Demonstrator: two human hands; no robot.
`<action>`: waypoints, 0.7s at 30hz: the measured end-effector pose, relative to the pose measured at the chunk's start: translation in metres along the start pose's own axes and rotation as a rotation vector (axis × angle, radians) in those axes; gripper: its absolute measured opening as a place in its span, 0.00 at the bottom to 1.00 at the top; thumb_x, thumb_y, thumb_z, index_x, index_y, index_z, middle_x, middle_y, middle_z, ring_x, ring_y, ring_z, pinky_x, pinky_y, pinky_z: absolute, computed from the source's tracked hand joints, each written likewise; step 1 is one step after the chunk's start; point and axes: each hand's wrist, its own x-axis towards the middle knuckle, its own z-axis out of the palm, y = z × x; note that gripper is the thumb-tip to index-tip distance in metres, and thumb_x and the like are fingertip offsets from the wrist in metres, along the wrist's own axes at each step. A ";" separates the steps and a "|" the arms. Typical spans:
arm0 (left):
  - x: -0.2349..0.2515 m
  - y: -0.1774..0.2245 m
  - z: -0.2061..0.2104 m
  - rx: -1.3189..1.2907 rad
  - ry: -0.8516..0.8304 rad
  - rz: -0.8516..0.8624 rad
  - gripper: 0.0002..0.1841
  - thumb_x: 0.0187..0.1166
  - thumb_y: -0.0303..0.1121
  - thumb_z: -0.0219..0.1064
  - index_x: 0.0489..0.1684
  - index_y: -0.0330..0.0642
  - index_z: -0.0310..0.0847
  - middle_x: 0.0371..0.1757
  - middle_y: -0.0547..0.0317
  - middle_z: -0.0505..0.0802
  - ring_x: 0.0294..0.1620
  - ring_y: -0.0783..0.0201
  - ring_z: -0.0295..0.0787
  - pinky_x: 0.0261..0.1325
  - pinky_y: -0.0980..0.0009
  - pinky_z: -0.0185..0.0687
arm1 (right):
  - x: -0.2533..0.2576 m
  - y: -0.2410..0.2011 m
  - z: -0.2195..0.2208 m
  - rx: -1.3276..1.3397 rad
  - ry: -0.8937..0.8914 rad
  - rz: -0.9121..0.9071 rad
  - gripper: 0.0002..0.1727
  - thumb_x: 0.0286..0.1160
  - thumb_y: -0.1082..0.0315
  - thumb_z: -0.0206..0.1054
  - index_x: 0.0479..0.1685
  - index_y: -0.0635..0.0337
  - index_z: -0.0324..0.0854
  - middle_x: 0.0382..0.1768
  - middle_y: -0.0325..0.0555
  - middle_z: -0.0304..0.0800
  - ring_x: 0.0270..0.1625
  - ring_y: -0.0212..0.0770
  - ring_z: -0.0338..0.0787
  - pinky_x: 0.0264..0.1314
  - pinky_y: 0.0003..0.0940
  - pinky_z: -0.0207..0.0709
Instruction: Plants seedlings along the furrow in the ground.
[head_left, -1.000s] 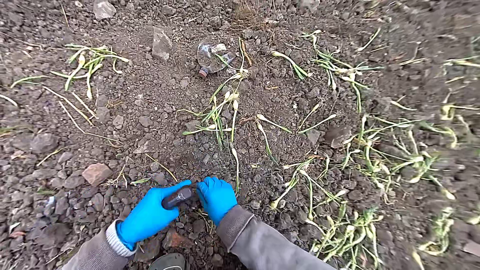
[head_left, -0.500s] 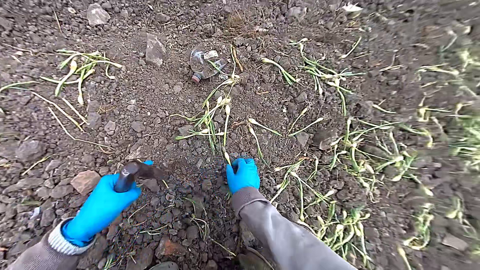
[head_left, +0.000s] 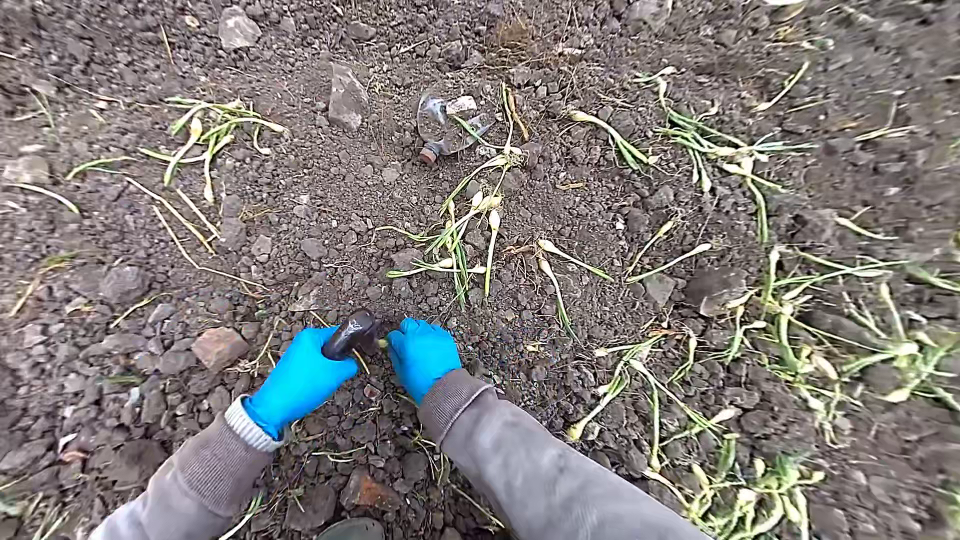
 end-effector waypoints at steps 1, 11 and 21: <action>-0.009 0.002 -0.007 -0.051 0.032 -0.009 0.08 0.64 0.29 0.71 0.18 0.48 0.79 0.11 0.64 0.77 0.11 0.67 0.69 0.16 0.68 0.63 | 0.014 -0.011 0.000 -0.034 -0.155 0.023 0.15 0.86 0.65 0.59 0.62 0.54 0.89 0.65 0.55 0.87 0.68 0.57 0.86 0.68 0.55 0.80; -0.019 0.001 -0.045 -0.135 0.322 0.233 0.03 0.56 0.32 0.70 0.18 0.53 0.81 0.10 0.68 0.77 0.08 0.71 0.68 0.12 0.71 0.64 | 0.030 0.034 -0.005 0.004 0.390 0.012 0.22 0.85 0.56 0.61 0.67 0.59 0.86 0.53 0.58 0.93 0.57 0.59 0.93 0.54 0.56 0.86; -0.008 0.010 -0.113 -0.390 0.127 0.662 0.32 0.70 0.27 0.72 0.80 0.42 0.73 0.34 0.56 0.92 0.20 0.64 0.84 0.20 0.67 0.84 | 0.011 0.071 -0.008 0.043 0.276 0.208 0.23 0.91 0.47 0.54 0.62 0.52 0.87 0.53 0.53 0.93 0.50 0.57 0.95 0.44 0.60 0.87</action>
